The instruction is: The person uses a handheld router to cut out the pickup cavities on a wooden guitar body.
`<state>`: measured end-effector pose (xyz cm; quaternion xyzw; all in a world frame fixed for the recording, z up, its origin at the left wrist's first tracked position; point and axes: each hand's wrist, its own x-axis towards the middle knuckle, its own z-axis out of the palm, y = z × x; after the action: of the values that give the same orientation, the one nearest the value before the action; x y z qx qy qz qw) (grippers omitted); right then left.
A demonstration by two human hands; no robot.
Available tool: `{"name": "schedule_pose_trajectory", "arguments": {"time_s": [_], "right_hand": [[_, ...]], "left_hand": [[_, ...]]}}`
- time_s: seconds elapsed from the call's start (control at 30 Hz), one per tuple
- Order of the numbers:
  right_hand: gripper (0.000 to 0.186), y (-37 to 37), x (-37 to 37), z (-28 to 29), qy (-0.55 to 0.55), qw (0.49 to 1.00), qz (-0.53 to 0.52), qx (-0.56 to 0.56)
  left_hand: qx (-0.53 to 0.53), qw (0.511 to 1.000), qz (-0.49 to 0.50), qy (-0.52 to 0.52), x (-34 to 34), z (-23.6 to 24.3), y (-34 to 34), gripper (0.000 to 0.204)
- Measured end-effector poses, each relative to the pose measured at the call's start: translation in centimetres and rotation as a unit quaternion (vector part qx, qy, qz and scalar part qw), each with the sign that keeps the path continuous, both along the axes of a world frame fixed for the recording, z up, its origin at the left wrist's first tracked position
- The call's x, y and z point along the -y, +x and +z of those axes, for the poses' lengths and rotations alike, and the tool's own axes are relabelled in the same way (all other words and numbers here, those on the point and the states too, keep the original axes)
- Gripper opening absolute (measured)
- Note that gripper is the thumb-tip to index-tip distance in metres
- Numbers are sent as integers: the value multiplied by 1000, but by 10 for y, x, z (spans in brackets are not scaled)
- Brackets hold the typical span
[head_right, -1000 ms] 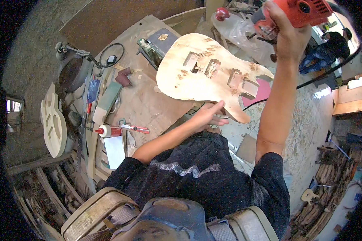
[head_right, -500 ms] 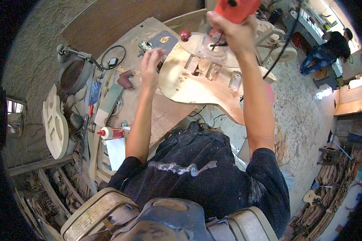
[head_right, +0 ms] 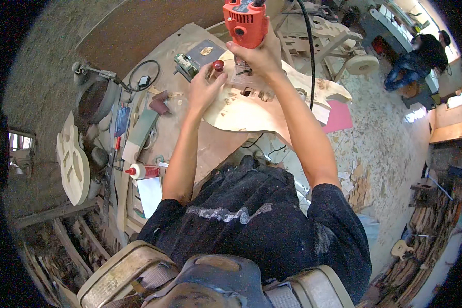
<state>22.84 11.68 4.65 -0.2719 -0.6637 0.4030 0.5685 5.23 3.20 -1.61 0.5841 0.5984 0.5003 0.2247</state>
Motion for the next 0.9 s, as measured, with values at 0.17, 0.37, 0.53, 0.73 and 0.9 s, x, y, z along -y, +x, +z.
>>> {"name": "schedule_pose_trajectory", "arguments": {"time_s": [0.17,0.37,0.53,0.73,0.9], "right_hand": [[43,-2,2,-1,-14,1000,-4,7],[36,0,13,2,-121,992,40,0],[36,-3,8,-3,-45,998,28,-36],[40,-1,-5,-12,-4,1000,-19,8],[56,-7,-6,-12,-46,998,28,-45]], "left_hand": [[-30,999,11,23,0,-4,-1,48],[-47,998,16,-41,-3,-6,-1,52],[-31,999,16,7,-4,-7,1,43],[-27,999,32,-1,-4,-6,3,43],[-19,999,33,4,-5,-6,3,42]]}}
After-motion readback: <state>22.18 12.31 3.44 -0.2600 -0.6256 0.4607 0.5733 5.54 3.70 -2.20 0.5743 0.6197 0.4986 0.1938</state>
